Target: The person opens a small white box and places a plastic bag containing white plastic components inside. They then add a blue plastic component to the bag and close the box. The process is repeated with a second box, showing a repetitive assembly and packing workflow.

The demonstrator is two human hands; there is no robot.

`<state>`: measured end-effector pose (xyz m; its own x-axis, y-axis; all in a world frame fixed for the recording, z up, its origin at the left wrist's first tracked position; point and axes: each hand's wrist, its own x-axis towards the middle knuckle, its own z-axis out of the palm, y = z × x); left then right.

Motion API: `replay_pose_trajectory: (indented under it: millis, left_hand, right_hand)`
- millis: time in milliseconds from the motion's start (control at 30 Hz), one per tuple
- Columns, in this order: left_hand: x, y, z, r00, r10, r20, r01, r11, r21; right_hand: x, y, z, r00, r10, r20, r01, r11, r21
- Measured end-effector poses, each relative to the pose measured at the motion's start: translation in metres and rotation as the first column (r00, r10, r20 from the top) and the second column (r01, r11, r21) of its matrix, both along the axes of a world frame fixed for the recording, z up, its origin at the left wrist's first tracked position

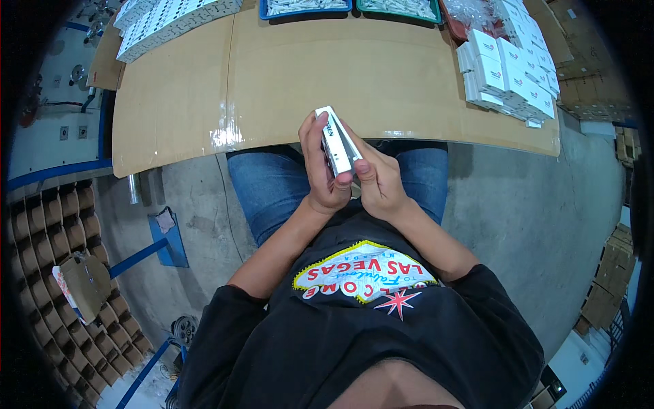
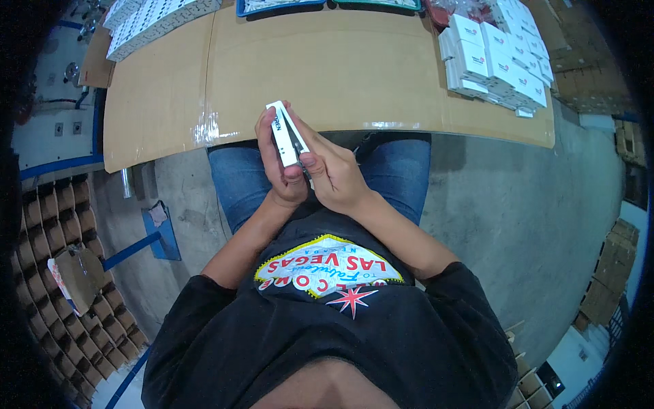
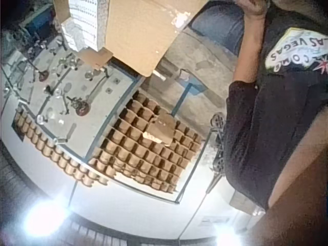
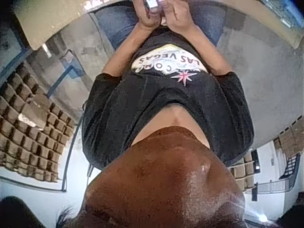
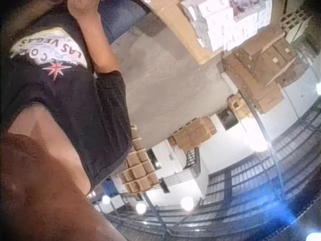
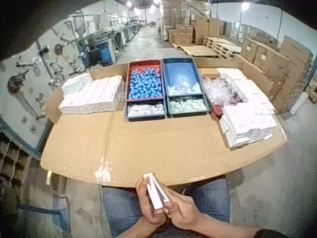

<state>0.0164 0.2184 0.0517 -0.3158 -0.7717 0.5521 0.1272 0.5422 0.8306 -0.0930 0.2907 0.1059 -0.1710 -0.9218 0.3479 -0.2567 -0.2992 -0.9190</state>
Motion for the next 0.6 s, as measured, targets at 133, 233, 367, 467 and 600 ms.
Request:
replay_pose_trajectory:
  millis: [133, 233, 367, 467, 600]
  left_hand:
    - [-0.004, -0.003, 0.002, 0.998, -0.02, -0.063, 0.021, 1.0, 0.01]
    - [-0.006, -0.012, -0.001, 0.996, -0.06, -0.062, 0.055, 0.994, -0.089]
    - [-0.003, -0.017, -0.006, 0.985, -0.166, 0.054, 0.173, 0.96, -0.219]
    - [-0.008, -0.01, 0.007, 0.984, -0.172, 0.04, 0.175, 0.982, -0.073]
    - [-0.007, -0.003, 0.023, 0.961, -0.225, -0.161, 0.275, 0.712, 0.646]
  right_hand:
    - [-0.002, -0.004, 0.0, 1.0, 0.001, -0.011, -0.001, 1.0, -0.004]
    - [-0.011, -0.002, -0.002, 0.976, -0.005, 0.219, -0.02, 0.993, 0.114]
    - [-0.017, -0.007, 0.019, 0.839, -0.058, 0.541, -0.2, 0.892, 0.405]
    - [-0.027, -0.006, 0.01, 0.815, -0.064, 0.576, -0.155, 0.934, 0.322]
    - [-0.038, -0.004, 0.01, 0.998, -0.033, 0.057, 0.024, 0.988, 0.151]
